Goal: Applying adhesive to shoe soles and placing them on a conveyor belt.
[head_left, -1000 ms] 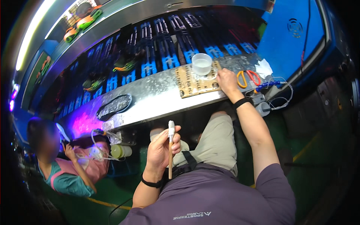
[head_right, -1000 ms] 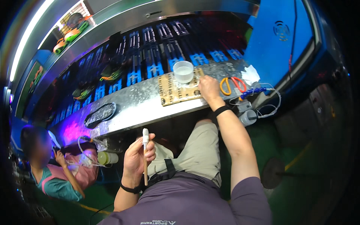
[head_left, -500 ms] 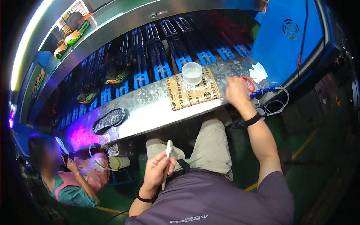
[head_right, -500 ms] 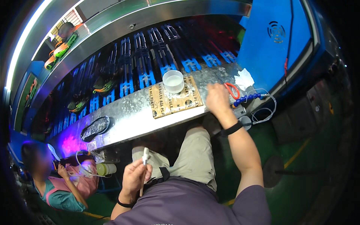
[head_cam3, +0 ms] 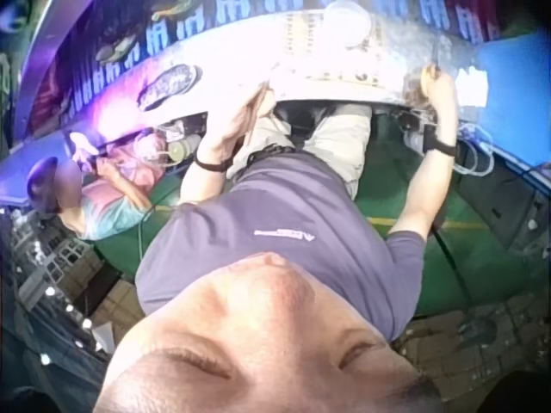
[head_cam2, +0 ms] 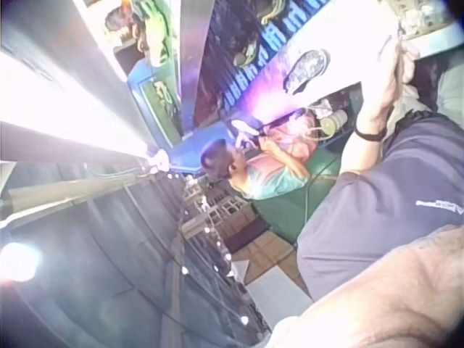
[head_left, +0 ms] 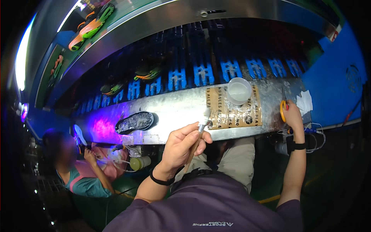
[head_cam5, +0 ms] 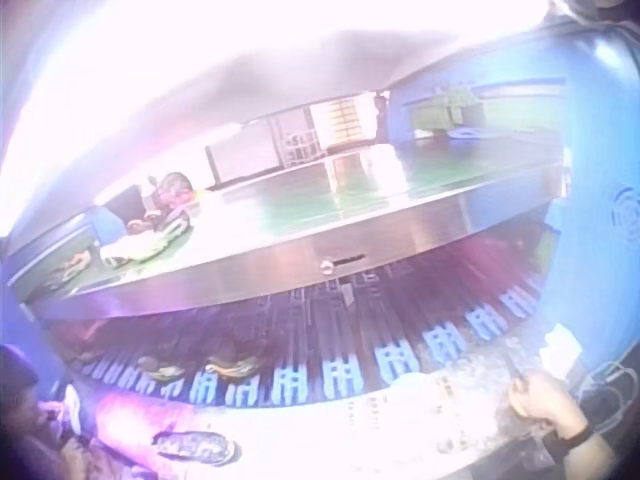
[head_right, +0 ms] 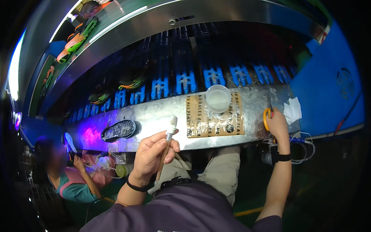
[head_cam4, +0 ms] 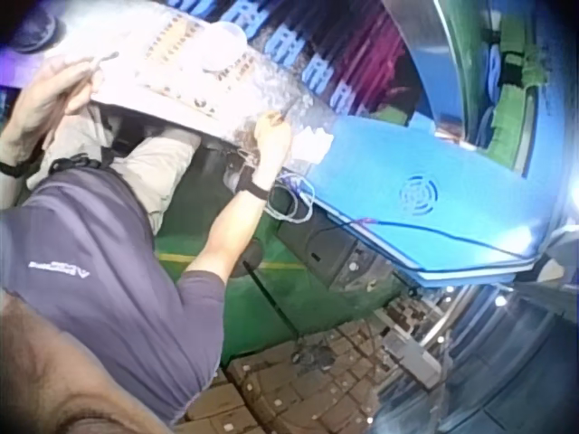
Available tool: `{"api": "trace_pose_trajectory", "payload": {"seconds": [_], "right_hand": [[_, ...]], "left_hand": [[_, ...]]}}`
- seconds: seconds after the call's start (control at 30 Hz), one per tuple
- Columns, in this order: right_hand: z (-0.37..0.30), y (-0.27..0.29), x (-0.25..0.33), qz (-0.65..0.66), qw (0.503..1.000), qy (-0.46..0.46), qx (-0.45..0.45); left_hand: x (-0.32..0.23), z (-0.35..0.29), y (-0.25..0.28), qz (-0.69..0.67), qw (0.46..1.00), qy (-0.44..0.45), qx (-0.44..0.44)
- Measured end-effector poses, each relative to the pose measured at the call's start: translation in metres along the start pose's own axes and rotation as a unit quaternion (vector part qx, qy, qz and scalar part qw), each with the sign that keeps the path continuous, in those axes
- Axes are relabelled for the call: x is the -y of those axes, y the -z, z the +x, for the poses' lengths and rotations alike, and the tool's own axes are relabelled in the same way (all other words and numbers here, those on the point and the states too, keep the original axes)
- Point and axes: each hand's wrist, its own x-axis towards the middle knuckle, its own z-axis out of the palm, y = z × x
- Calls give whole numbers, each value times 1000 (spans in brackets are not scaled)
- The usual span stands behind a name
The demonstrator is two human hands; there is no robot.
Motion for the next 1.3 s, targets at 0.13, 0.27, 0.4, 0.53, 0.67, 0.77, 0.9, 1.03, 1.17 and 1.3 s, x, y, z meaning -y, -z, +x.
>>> {"api": "trace_pose_trajectory", "payload": {"seconds": [0.13,0.27,0.4,0.53,0.67,0.77,0.9,1.03,1.17,1.3], "right_hand": [[-26,17,28,271,960,-64,27],[-109,23,95,395,905,141,-77],[-180,47,160,204,921,332,-2],[-203,49,199,151,885,436,-65],[-197,48,210,136,873,458,-96],[-191,46,213,127,876,454,-100],[-184,44,216,100,874,463,-109],[-183,42,216,100,885,444,-99],[-183,41,214,109,880,450,-102],[-184,40,213,102,882,449,-97]], "left_hand": [[-10,-5,5,-7,1000,-24,10],[-5,-18,13,11,999,-44,13],[3,-44,16,21,999,-32,-10],[0,-63,21,30,998,-49,-12],[-2,-69,23,43,998,-45,-26],[-4,-66,24,54,997,-41,-30],[-8,-64,23,67,995,-49,-47],[-9,-62,20,87,994,-55,-46],[-6,-62,21,117,990,-59,-52],[-1,-60,23,166,981,-86,-58]]}}
